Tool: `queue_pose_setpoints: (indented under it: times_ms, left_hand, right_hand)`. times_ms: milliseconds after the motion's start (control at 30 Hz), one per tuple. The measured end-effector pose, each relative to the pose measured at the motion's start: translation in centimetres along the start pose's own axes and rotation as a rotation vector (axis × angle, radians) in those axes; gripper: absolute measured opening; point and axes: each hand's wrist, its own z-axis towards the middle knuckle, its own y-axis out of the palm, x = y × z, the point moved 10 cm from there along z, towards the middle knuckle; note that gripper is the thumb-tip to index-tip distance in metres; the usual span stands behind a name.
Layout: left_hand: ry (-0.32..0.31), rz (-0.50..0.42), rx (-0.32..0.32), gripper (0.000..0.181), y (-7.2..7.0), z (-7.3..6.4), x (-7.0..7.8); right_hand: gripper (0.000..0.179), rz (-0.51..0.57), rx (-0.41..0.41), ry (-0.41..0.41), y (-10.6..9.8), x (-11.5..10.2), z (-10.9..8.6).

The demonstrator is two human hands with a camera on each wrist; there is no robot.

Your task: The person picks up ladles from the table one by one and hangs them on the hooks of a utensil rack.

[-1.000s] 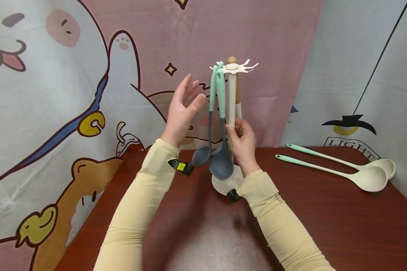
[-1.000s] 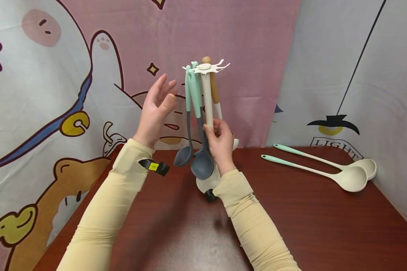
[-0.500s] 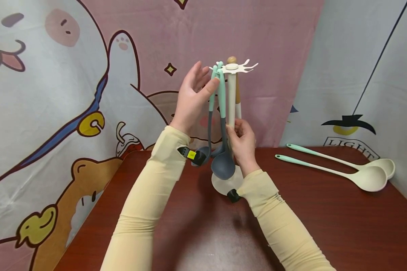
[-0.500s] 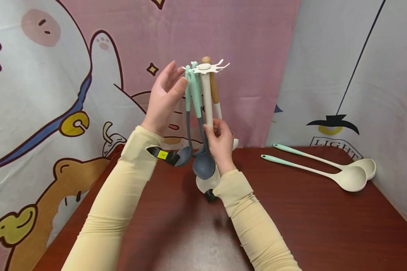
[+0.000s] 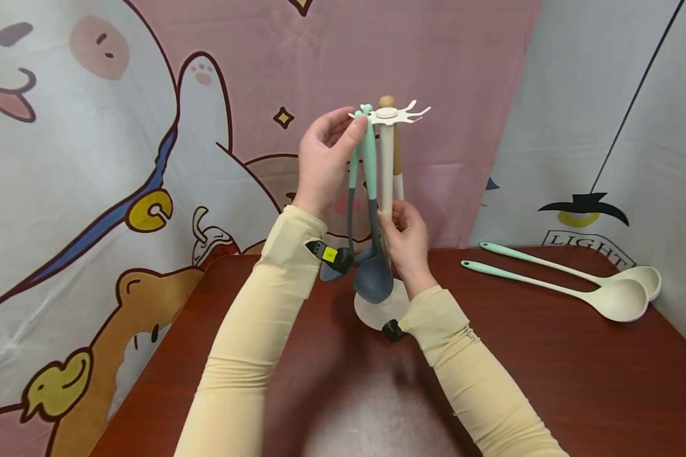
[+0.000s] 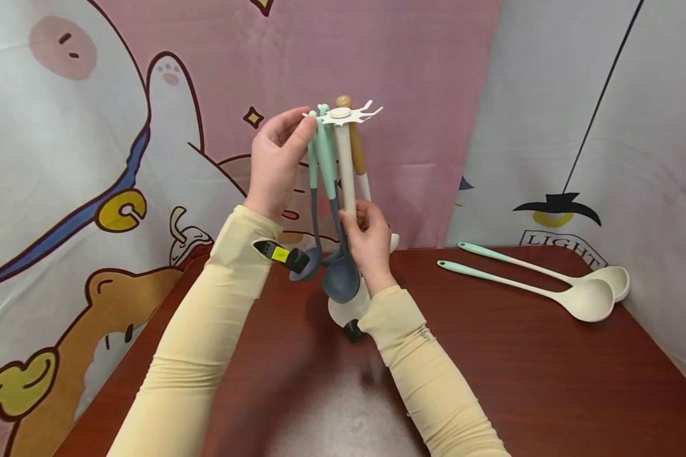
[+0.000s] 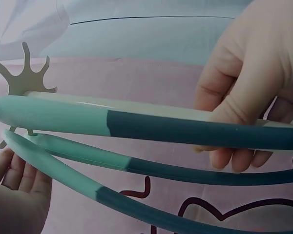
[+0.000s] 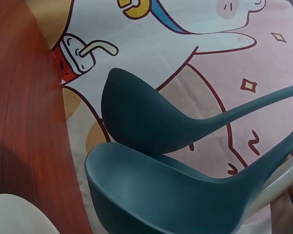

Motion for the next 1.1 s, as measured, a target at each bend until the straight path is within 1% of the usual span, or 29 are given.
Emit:
queue_pose_setpoints:
  times_ms: [100, 167, 300, 433, 567, 733, 833, 900, 1000, 1100]
  left_hand:
    - [0.042, 0.012, 0.007, 0.037, 0.0, 0.1, 0.3]
    - [0.07, 0.031, 0.009, 0.034, 0.0, 0.1, 0.6]
    - [0.097, 0.08, 0.009, 0.03, 0.0, 0.2, 1.1]
    - [0.1, 0.104, 0.007, 0.027, 0.1, 0.2, 1.3]
    - [0.094, 0.102, 0.017, 0.027, 0.2, 0.1, 1.3]
    - [0.095, 0.106, 0.033, 0.026, 0.2, 0.0, 1.2]
    - [0.098, 0.11, 0.04, 0.025, 0.2, 0.0, 1.2]
    - [0.102, 0.107, 0.043, 0.025, 0.1, 0.0, 1.2]
    - [0.103, 0.099, 0.045, 0.024, 0.2, 0.0, 1.2]
    - [0.097, 0.097, 0.042, 0.024, 0.2, 0.0, 1.1]
  right_hand:
    - [0.026, 0.003, -0.009, 0.014, 0.0, 1.8, 0.6]
    - [0.028, -0.003, -0.023, 0.02, 0.0, 2.0, 0.6]
    - [0.03, -0.024, -0.08, 0.025, 0.1, 1.9, 0.5]
    - [0.033, -0.09, -0.147, -0.007, 0.1, 1.4, 0.3]
    - [0.043, -0.179, -0.221, -0.042, 0.0, 1.1, -0.3]
    - [0.049, -0.223, -0.31, -0.072, -0.5, 1.4, -1.2]
    - [0.048, -0.251, -0.329, -0.112, -1.1, 1.4, -1.5]
    - [0.05, -0.287, -0.331, -0.145, -1.6, 1.3, -1.7]
    - [0.052, -0.355, -0.337, -0.197, -2.5, 1.3, -2.0]
    - [0.054, -0.424, -0.343, -0.223, -3.5, 1.5, -2.3]
